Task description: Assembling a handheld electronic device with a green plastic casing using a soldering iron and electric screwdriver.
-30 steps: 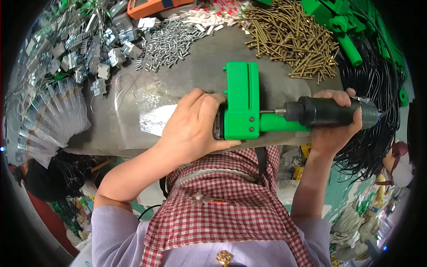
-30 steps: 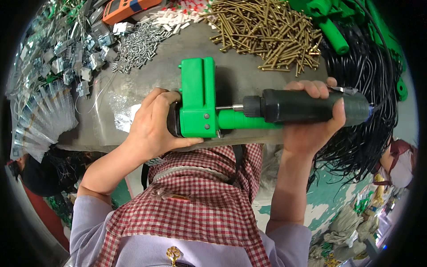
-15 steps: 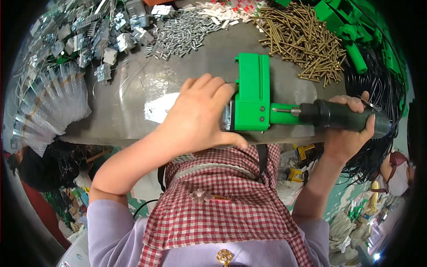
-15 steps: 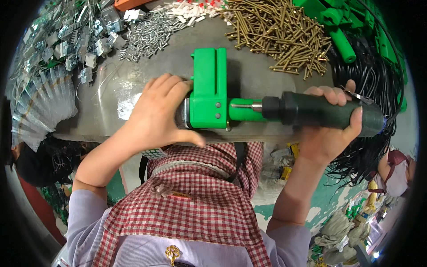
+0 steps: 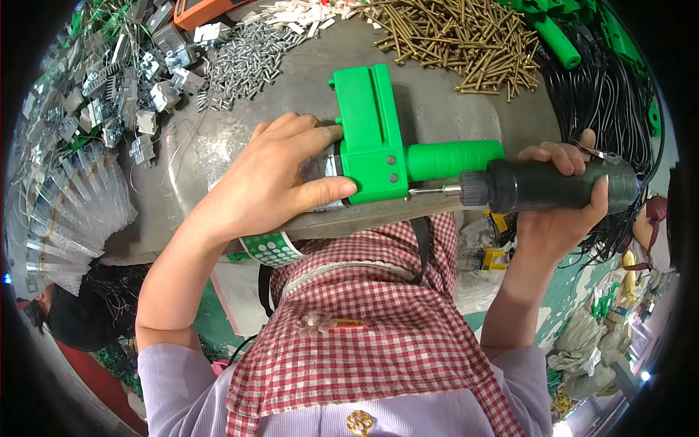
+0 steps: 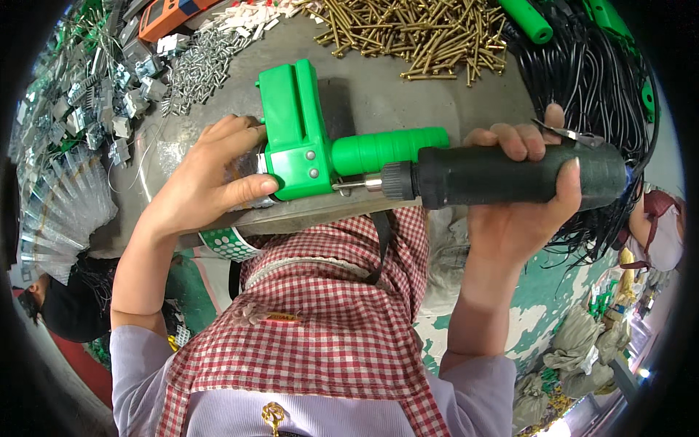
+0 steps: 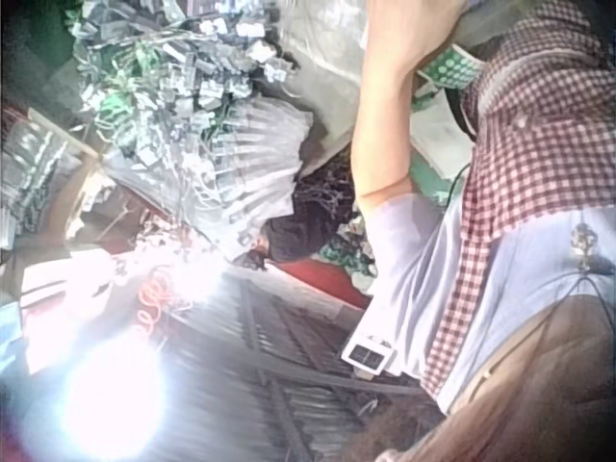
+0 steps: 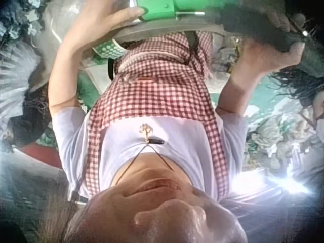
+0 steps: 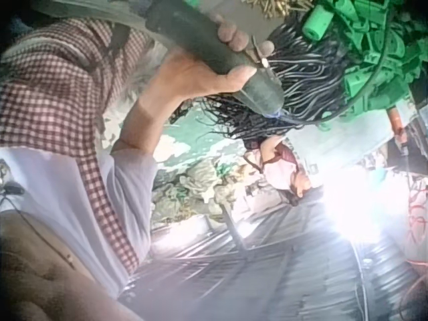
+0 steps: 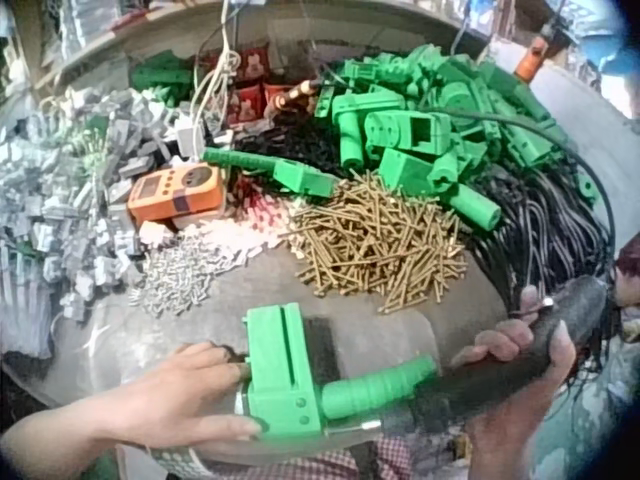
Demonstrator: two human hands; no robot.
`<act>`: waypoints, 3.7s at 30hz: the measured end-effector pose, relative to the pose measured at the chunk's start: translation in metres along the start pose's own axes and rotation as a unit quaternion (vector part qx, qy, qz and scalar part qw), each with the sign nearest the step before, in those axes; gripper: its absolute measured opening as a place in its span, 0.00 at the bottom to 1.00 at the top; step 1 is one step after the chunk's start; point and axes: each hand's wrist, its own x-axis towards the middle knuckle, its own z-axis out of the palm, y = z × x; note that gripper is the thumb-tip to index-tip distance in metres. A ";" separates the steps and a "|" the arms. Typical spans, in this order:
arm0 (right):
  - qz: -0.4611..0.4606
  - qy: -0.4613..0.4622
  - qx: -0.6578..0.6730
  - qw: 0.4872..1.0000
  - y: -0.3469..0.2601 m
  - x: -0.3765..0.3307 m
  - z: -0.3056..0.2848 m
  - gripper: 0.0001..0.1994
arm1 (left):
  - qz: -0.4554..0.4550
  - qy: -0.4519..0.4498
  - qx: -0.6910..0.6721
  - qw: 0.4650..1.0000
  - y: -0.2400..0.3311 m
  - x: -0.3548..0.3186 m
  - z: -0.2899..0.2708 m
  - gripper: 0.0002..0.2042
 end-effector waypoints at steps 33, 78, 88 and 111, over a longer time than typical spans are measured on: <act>-0.072 0.064 -0.016 0.995 0.026 -0.006 -0.011 0.18 | 0.032 0.052 0.002 0.998 -0.012 0.000 0.011 0.34; 0.021 -0.480 -0.722 0.498 0.157 -0.057 0.051 0.10 | -0.293 0.263 -0.606 0.692 0.005 -0.142 0.109 0.14; 0.017 -0.442 -0.749 0.493 0.166 -0.066 0.059 0.08 | -0.236 0.318 -0.401 0.826 0.001 -0.135 0.101 0.08; -0.109 -0.196 -0.856 0.466 0.089 0.031 0.041 0.03 | -0.003 0.243 0.108 0.964 0.007 -0.057 0.006 0.28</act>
